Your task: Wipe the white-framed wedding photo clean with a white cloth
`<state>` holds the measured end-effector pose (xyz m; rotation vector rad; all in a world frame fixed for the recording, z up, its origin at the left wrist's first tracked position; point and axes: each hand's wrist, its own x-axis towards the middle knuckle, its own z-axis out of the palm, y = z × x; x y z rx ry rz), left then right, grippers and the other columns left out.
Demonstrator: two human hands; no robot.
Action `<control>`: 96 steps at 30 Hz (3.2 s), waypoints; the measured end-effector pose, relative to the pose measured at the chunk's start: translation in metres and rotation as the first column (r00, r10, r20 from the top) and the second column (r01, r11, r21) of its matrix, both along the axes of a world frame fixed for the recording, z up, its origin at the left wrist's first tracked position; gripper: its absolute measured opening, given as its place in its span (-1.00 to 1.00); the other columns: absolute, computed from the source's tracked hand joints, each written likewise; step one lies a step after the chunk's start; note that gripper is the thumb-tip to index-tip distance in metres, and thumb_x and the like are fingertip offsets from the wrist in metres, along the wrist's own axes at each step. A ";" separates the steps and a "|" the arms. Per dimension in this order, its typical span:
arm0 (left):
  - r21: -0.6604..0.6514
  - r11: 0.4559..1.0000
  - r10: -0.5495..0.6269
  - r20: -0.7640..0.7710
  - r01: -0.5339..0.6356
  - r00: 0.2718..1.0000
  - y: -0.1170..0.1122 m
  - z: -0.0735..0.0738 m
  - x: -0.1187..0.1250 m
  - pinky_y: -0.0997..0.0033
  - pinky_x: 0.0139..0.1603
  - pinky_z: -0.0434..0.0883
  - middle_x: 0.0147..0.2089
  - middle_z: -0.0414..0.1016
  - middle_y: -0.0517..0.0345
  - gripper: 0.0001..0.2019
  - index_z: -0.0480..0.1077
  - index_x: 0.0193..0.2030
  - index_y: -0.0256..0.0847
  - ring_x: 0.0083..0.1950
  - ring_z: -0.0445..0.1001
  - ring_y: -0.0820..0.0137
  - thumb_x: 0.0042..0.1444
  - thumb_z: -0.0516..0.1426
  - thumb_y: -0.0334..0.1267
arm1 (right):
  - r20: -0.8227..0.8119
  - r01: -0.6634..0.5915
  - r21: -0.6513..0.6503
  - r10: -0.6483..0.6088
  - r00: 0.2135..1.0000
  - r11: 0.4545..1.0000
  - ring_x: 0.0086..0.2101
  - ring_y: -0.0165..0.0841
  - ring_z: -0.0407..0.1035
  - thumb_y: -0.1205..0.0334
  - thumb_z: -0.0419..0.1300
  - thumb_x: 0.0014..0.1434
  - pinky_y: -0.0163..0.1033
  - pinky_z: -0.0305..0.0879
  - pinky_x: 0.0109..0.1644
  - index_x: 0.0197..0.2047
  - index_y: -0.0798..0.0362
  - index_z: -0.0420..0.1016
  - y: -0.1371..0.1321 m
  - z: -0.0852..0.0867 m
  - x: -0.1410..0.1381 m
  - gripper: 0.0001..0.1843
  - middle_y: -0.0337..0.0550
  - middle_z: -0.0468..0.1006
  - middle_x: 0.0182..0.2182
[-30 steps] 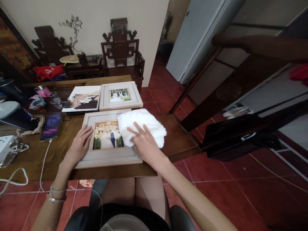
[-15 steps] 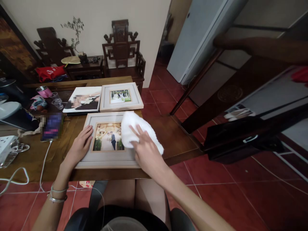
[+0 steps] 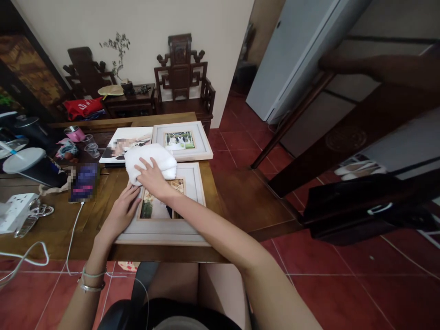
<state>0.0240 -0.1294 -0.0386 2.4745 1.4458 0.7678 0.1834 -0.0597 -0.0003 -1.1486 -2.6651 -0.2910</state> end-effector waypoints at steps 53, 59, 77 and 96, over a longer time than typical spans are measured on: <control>-0.005 1.000 -0.010 0.045 0.010 0.999 -0.012 0.003 0.004 0.01 0.38 0.12 0.34 0.22 -0.19 -0.58 0.26 0.25 -0.33 0.42 0.08 0.21 0.32 -0.05 -0.19 | -0.016 0.203 -0.348 -0.223 0.975 0.915 0.27 -0.05 0.07 0.63 0.03 -0.10 0.10 0.05 0.30 -0.23 0.13 0.60 -0.154 0.035 0.125 -0.55 0.07 0.36 0.20; -0.006 1.000 -0.006 0.053 0.006 0.999 -0.008 -0.001 0.002 0.01 0.38 0.13 0.31 0.25 -0.23 -0.56 0.28 0.23 -0.39 0.41 0.09 0.17 0.31 -0.04 -0.19 | 0.101 0.353 -0.176 -0.340 0.935 0.919 0.29 0.03 0.01 0.61 0.03 0.00 0.14 0.04 0.28 -0.06 0.25 0.56 -0.072 0.014 0.122 -0.54 0.17 0.26 0.25; -0.017 0.999 -0.026 0.091 0.028 0.996 -0.006 -0.004 0.002 -0.04 0.37 0.13 0.31 0.27 -0.18 -0.57 0.29 0.23 -0.29 0.41 0.09 0.15 0.29 -0.02 -0.17 | -0.057 0.100 -0.415 -0.135 0.989 0.904 0.22 -0.18 0.20 0.65 0.00 -0.14 -0.04 0.05 0.33 -0.29 0.05 0.61 -0.179 0.039 0.124 -0.51 -0.02 0.47 0.12; -0.029 1.000 -0.005 0.100 0.008 0.995 -0.005 -0.001 0.001 -0.02 0.37 0.14 0.30 0.28 -0.21 -0.57 0.32 0.21 -0.33 0.40 0.12 0.16 0.28 -0.03 -0.17 | 0.040 0.178 -0.263 -0.173 0.984 0.948 0.23 -0.05 0.16 0.57 0.11 -0.10 0.07 0.10 0.30 -0.36 0.08 0.62 -0.185 0.014 0.131 -0.67 0.05 0.42 0.15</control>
